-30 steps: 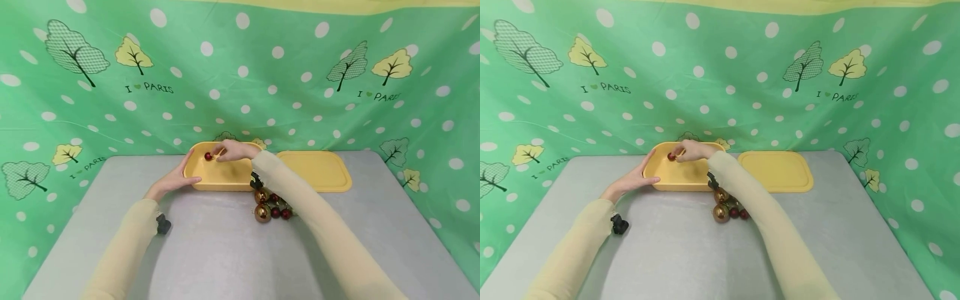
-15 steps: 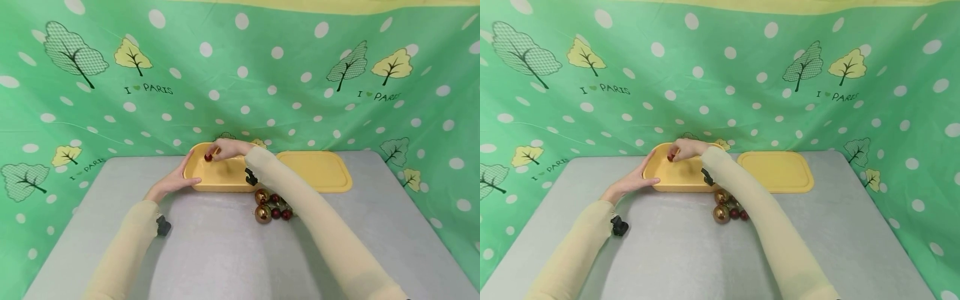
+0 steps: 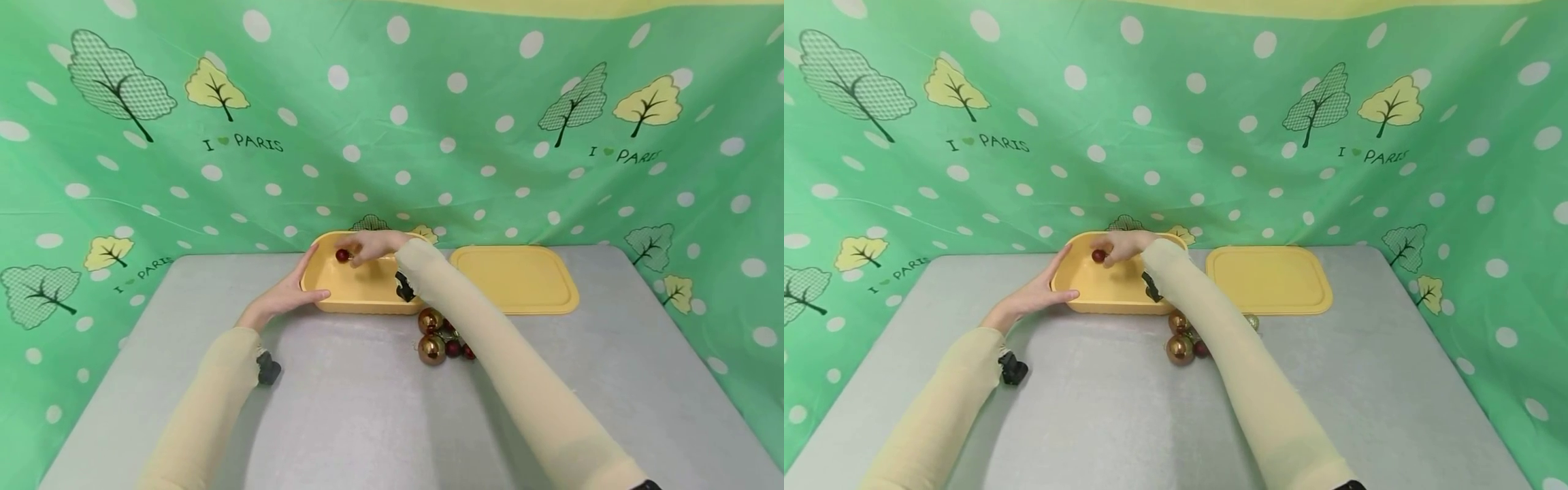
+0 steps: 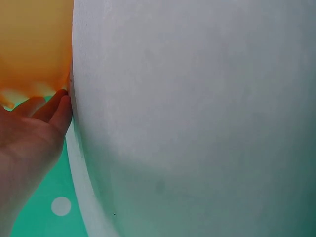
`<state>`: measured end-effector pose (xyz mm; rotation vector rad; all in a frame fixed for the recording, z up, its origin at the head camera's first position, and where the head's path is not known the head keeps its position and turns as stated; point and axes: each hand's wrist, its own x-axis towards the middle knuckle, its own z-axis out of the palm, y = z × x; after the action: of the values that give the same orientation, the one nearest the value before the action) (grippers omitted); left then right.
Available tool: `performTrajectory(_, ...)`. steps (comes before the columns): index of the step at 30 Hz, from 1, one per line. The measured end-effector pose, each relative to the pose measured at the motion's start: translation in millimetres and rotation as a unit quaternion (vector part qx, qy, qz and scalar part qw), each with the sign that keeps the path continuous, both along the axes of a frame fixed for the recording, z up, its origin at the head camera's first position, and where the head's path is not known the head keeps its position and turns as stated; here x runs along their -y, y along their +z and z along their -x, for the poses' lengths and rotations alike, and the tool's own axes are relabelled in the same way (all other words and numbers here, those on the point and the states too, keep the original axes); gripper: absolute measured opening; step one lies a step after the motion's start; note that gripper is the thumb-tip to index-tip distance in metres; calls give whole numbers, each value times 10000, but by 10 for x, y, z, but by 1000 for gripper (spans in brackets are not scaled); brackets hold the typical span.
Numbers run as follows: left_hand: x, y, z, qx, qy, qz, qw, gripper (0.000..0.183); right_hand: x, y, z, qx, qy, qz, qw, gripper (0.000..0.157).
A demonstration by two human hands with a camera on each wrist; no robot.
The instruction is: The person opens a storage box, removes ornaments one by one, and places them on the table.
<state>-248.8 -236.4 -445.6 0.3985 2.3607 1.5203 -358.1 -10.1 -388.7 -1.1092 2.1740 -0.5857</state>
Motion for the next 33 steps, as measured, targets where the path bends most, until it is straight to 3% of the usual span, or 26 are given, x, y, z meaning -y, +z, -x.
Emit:
performTrajectory(7,1,18,-1,-96,-36,-50,9999,106,-36,-23,43,311,-165,62,9994,58)
performTrajectory(11,2,17,1,-95,-32,-59,9999,105,-86,-78,67,922,-350,169,9950,53)
performTrajectory(16,3,12,5,-134,-37,32,9999,104,-185,-143,71,1893,-665,277,9793,50)
performTrajectory(22,-9,14,-4,-226,-51,-24,9997,105,-270,-230,58,2656,-985,471,9579,44)
performTrajectory(26,-11,5,-14,-229,-79,-92,9997,105,-297,-311,59,2907,-978,637,9497,42)
performTrajectory(33,0,-17,0,-199,-86,-153,9996,106,-326,-375,60,2920,-792,814,9497,40)
